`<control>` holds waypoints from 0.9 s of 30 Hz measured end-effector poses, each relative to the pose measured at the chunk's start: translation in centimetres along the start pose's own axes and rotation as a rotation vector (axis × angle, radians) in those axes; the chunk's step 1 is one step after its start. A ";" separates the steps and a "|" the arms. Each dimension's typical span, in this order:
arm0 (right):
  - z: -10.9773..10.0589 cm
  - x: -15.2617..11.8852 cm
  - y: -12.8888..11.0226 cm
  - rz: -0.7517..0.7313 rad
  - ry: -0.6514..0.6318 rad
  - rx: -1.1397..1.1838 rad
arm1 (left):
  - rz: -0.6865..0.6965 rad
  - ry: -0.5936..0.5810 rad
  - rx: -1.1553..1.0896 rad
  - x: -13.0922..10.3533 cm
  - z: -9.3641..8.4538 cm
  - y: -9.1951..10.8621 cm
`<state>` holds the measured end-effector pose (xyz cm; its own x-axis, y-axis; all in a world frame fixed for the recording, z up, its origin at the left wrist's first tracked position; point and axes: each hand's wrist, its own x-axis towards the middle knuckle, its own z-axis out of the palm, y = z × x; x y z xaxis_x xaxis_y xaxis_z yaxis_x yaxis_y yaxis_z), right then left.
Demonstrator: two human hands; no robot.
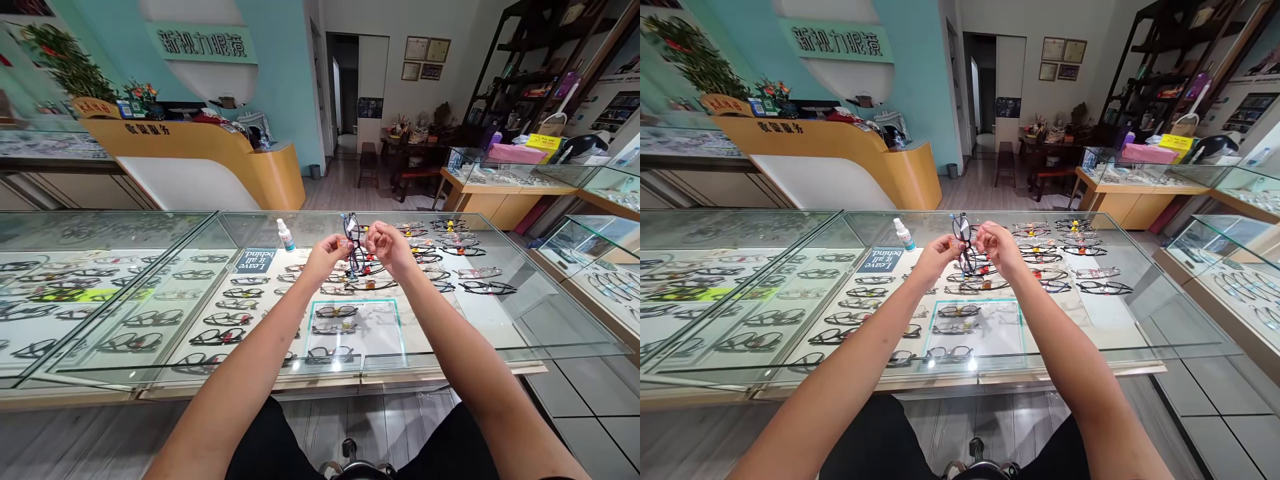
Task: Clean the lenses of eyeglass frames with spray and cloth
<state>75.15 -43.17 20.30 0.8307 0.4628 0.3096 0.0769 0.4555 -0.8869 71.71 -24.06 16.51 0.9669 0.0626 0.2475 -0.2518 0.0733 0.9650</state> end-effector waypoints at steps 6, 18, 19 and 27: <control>-1.1 0.6 1.3 -0.122 0.185 -0.261 | 0.019 0.109 -0.018 0.0 -0.4 0.3; -0.7 0.1 1.9 -0.086 0.021 -0.461 | 0.037 0.086 -0.025 -0.4 -0.4 0.7; -0.6 0.1 1.8 -0.073 0.013 -0.427 | 0.043 0.086 -0.007 -0.5 -0.4 0.8; -0.5 0.1 1.7 0.084 -0.011 -0.186 | 0.081 0.059 0.125 -0.5 -0.3 1.1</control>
<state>75.63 -42.73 18.63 0.8324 0.5020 0.2350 0.1091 0.2672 -0.9574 70.91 -23.71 17.40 0.9384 0.1220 0.3232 -0.3182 -0.0590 0.9462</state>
